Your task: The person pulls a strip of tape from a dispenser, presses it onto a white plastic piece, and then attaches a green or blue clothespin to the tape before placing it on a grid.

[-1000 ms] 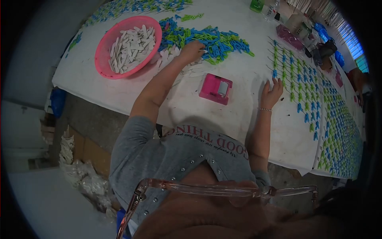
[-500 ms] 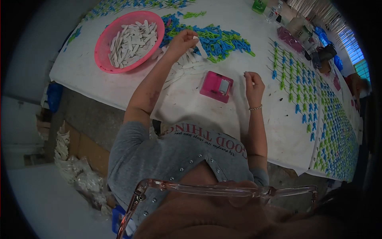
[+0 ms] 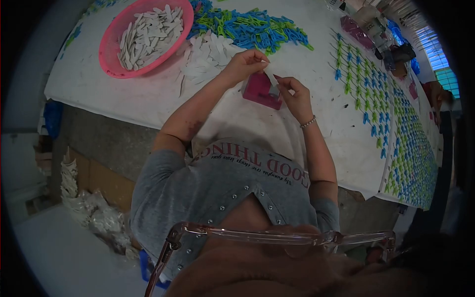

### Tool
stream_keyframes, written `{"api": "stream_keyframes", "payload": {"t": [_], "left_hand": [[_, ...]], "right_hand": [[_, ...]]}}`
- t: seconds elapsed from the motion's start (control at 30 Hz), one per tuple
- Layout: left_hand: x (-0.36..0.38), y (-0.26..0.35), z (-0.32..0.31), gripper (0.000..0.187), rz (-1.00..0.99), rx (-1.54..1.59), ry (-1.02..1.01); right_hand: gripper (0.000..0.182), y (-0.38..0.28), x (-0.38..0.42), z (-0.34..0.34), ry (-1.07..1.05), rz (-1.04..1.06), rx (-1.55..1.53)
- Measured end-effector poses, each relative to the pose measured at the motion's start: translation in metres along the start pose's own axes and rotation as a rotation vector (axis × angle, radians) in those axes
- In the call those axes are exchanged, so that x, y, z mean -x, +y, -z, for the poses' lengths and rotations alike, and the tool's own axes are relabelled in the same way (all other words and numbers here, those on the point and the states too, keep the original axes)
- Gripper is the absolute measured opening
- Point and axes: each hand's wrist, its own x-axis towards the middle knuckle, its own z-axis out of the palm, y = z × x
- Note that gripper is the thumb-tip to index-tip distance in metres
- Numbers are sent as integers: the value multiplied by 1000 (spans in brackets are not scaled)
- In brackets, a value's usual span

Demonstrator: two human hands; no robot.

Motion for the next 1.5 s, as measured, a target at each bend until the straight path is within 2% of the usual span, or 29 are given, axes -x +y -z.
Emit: {"api": "stream_keyframes", "payload": {"t": [0.03,0.13,0.43,0.5,0.6,0.7,0.77,0.83,0.87,0.93,0.97,1.03,1.13,1.2,1.27,1.33,1.4,1.5], "left_hand": [[-1,-3,0,13,4,6,0],[-3,-7,5,11,3,-51,-25],[3,-9,12,6,-94,-216,-113],[6,-11,10,8,-168,-602,-147],[8,-12,-1,10,-273,-775,-197],[2,-23,-8,10,-327,-794,-233],[-1,-26,-14,10,-343,-799,-249],[-4,-28,-21,9,-359,-808,-265],[-5,-30,-24,9,-382,-803,-264],[-7,-30,-29,10,-407,-799,-263],[-7,-29,-30,10,-397,-811,-257],[-4,-27,-32,10,-388,-824,-246],[3,-25,-33,11,-313,-678,-130],[7,-27,-33,13,-31,-369,-72],[7,-29,-29,14,-1,-322,-85],[1,-28,-23,16,26,-275,-101],[-9,-22,-16,26,-61,-263,-146],[-17,-10,-10,32,-88,-204,-168]], "right_hand": [[13,4,2,-1,33,83,67],[14,14,3,-9,83,144,167],[17,20,3,2,39,309,313],[17,21,6,10,28,348,351],[17,26,8,21,9,410,429],[19,25,11,32,30,398,487],[20,17,9,38,59,366,505],[23,8,6,38,151,170,267],[23,9,3,37,154,169,266],[32,12,-7,34,146,91,-112],[32,11,-6,32,147,93,-113],[38,1,-8,24,98,-47,-468],[40,21,-4,3,91,-28,-531],[39,30,-2,-5,70,-71,-560],[38,34,-1,-8,49,-115,-588],[35,32,-3,-10,35,-20,-348],[35,32,-1,-11,15,-23,-275],[34,29,-1,-12,-10,3,-144]]}}
